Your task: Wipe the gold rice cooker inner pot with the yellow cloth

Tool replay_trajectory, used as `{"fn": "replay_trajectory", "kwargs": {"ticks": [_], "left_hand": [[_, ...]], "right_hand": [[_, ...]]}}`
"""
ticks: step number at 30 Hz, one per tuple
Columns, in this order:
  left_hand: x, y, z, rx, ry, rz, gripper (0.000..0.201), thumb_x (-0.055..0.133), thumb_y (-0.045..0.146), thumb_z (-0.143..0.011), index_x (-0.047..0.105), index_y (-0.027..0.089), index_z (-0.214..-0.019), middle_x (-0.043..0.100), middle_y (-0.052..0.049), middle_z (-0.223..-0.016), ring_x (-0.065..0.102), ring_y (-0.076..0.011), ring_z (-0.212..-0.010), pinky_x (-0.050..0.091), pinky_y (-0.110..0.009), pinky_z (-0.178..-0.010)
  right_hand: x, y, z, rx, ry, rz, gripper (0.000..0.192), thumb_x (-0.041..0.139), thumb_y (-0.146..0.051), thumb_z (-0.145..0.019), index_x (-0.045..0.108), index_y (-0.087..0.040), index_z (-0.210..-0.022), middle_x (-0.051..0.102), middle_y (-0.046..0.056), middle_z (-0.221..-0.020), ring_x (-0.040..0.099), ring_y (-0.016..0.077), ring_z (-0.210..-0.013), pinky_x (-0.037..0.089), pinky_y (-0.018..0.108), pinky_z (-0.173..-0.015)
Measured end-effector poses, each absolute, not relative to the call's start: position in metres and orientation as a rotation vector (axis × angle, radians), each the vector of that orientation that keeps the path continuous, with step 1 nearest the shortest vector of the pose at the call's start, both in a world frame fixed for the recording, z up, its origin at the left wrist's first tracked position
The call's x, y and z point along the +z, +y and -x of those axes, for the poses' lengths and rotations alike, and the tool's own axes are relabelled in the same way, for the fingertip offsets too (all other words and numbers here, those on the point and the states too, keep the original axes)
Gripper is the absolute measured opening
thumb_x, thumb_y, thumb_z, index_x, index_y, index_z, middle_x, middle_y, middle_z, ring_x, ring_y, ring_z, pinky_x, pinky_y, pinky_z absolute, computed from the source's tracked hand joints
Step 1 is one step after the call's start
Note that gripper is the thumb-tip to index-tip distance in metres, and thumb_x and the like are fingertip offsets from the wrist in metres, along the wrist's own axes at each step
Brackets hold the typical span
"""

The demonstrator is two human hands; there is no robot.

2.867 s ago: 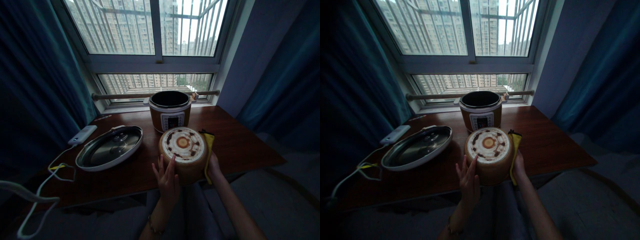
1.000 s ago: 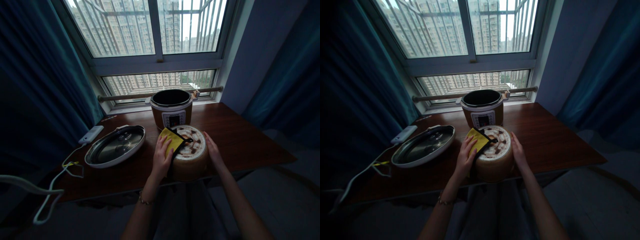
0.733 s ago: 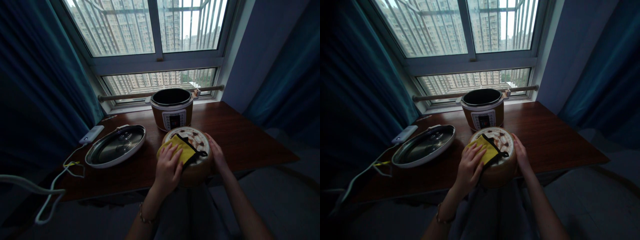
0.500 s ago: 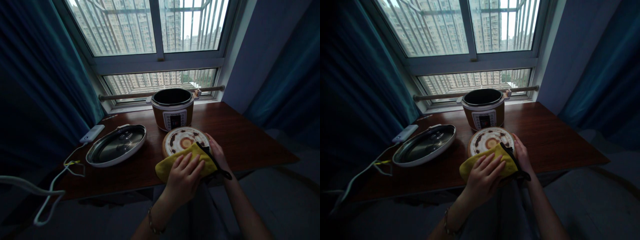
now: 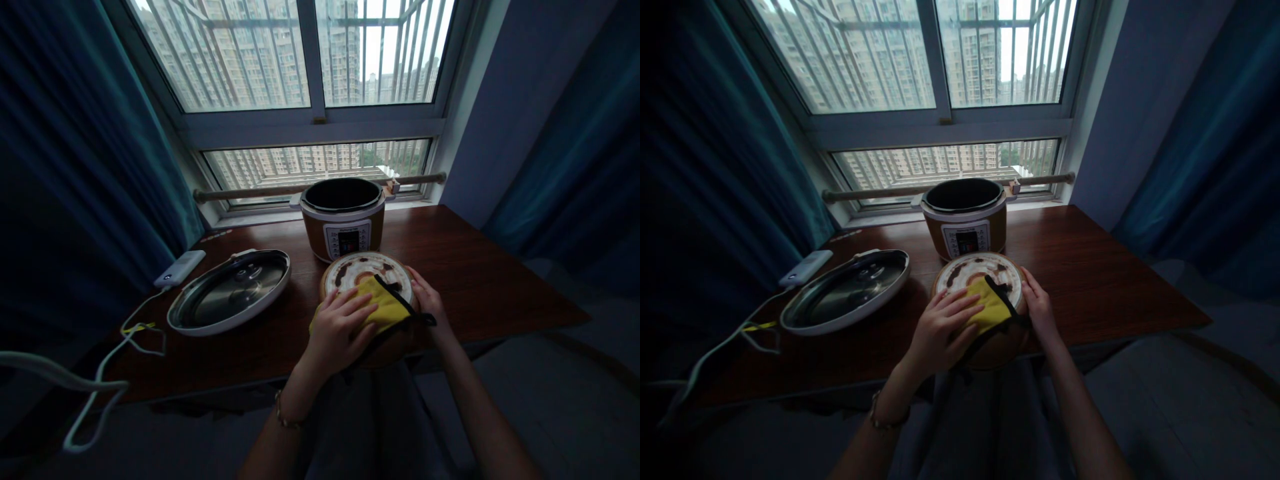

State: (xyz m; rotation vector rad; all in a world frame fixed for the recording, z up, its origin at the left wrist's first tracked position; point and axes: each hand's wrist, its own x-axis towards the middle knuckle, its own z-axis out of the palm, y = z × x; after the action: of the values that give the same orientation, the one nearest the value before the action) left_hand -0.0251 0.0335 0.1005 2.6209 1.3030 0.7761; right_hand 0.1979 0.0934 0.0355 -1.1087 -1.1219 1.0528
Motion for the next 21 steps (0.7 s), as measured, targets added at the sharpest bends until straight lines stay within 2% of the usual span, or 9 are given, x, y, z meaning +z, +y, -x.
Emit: {"fn": "replay_trajectory", "kwargs": {"ticks": [6,9,12,14,17,21], "left_hand": [[0.109,0.074,0.046,0.618,1.485,-2.486,0.041,0.033,0.038,-0.090,0.047,0.028,-0.127,0.042,-0.001,-0.139,0.028,-0.0222,-0.133,0.014,-0.052,-0.110],[0.111,0.104,0.052,0.547,1.379,-2.446,0.048,0.035,0.041,-0.088,0.042,0.023,-0.132,0.036,-0.003,-0.142,0.022,-0.0219,-0.135,0.017,-0.046,-0.111],[0.106,0.137,0.054,0.562,1.195,-2.371,0.051,0.042,0.041,-0.085,0.042,0.021,-0.132,0.037,-0.003,-0.142,0.022,-0.0205,-0.135,0.016,-0.038,-0.113],[0.100,0.157,0.056,0.643,1.114,-2.203,0.052,0.048,0.040,-0.082,0.044,0.021,-0.131,0.037,-0.004,-0.142,0.027,-0.0208,-0.134,0.016,-0.037,-0.113],[0.086,0.179,0.061,0.759,0.977,-1.762,0.058,0.055,0.035,-0.077,0.042,0.020,-0.132,0.039,-0.006,-0.140,0.039,-0.0236,-0.126,0.025,-0.039,-0.110],[0.070,0.186,0.065,0.878,0.832,-1.202,0.056,0.057,0.022,-0.071,0.049,0.016,-0.126,0.056,-0.009,-0.125,0.054,-0.0242,-0.111,0.034,-0.040,-0.104]], "right_hand": [[0.033,0.092,-0.198,1.013,-1.142,1.100,0.053,0.049,-0.048,-0.080,0.050,-0.021,-0.125,0.050,0.005,-0.131,0.044,0.0218,-0.122,0.029,0.038,-0.107],[0.036,0.091,-0.197,1.011,-1.141,1.106,0.055,0.049,-0.049,-0.079,0.050,-0.020,-0.125,0.048,0.005,-0.132,0.043,0.0221,-0.123,0.029,0.038,-0.107],[0.036,0.092,-0.197,1.021,-1.151,1.109,0.056,0.050,-0.050,-0.078,0.050,-0.020,-0.126,0.049,0.005,-0.131,0.043,0.0226,-0.122,0.029,0.039,-0.107],[0.035,0.093,-0.197,1.020,-1.152,1.100,0.057,0.050,-0.050,-0.078,0.050,-0.020,-0.125,0.049,0.006,-0.131,0.044,0.0228,-0.122,0.029,0.039,-0.107],[0.033,0.093,-0.196,1.012,-1.129,1.090,0.057,0.050,-0.051,-0.078,0.050,-0.019,-0.126,0.048,0.006,-0.132,0.043,0.0231,-0.122,0.030,0.039,-0.106],[0.036,0.091,-0.190,1.012,-1.077,1.093,0.057,0.050,-0.050,-0.077,0.050,-0.019,-0.125,0.050,0.006,-0.130,0.044,0.0230,-0.121,0.032,0.037,-0.105]]}}
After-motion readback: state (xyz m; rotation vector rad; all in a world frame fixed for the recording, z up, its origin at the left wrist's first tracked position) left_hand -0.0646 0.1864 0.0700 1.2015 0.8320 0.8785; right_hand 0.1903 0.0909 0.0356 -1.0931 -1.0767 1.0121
